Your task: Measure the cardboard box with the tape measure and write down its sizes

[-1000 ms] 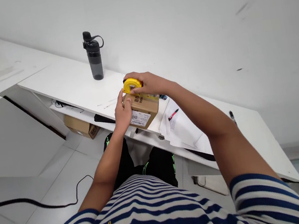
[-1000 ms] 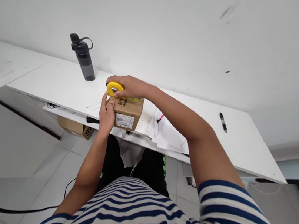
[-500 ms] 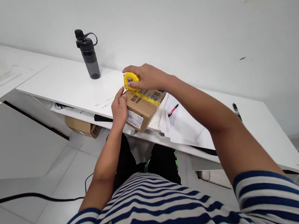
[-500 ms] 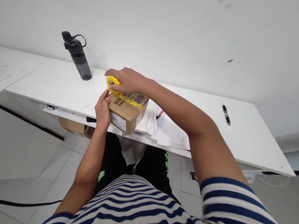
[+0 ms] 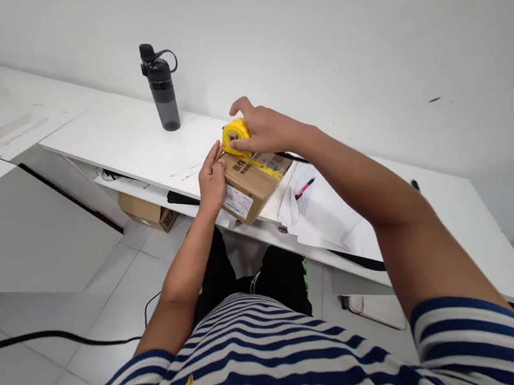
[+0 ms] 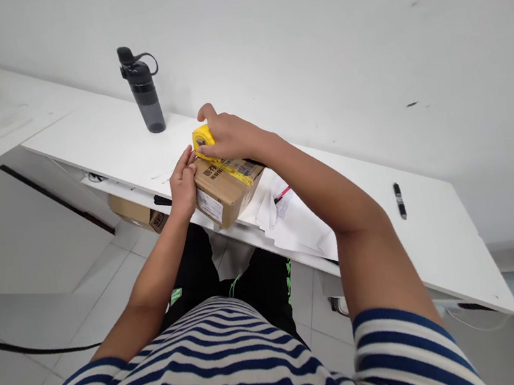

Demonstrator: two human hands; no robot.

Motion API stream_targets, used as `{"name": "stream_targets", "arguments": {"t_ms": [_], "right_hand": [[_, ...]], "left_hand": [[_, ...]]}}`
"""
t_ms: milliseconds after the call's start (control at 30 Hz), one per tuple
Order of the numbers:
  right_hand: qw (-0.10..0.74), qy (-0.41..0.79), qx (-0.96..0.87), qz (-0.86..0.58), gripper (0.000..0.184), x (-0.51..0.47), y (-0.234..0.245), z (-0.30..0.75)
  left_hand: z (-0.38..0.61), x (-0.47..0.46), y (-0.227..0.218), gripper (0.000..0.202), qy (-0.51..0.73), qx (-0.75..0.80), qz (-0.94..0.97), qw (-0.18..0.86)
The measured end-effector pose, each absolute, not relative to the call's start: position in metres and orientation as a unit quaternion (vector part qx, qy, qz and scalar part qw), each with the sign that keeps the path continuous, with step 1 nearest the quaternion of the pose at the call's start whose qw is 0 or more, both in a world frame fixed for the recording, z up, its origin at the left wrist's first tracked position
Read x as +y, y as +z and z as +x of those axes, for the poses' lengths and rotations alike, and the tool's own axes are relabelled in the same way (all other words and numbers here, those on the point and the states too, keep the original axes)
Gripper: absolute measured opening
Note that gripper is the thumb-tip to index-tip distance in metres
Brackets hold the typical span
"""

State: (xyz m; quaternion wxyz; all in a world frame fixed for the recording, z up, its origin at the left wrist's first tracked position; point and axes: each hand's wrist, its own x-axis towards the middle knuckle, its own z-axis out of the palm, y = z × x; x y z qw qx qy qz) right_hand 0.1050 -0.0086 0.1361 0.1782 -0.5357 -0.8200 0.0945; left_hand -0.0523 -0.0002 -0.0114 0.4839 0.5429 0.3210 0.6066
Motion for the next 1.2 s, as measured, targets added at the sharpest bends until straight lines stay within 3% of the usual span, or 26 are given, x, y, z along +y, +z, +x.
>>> {"name": "stream_targets", "arguments": {"t_ms": [400, 767, 1200], "right_hand": [[0.105, 0.096, -0.779, -0.611, 0.061, -0.079, 0.141, 0.118], [0.073, 0.082, -0.734, -0.671, 0.055, -0.147, 0.136, 0.155], [0.095, 0.073, -0.708, -0.696, 0.058, -0.161, 0.125, 0.160]], "left_hand": [[-0.058, -0.004, -0.002, 0.035, 0.591, 0.373, 0.609, 0.375], [-0.089, 0.011, 0.052, 0.044, 0.289, 0.374, 0.879, 0.061], [-0.086, 0.017, 0.042, 0.045, 0.309, 0.373, 0.873, 0.064]]}}
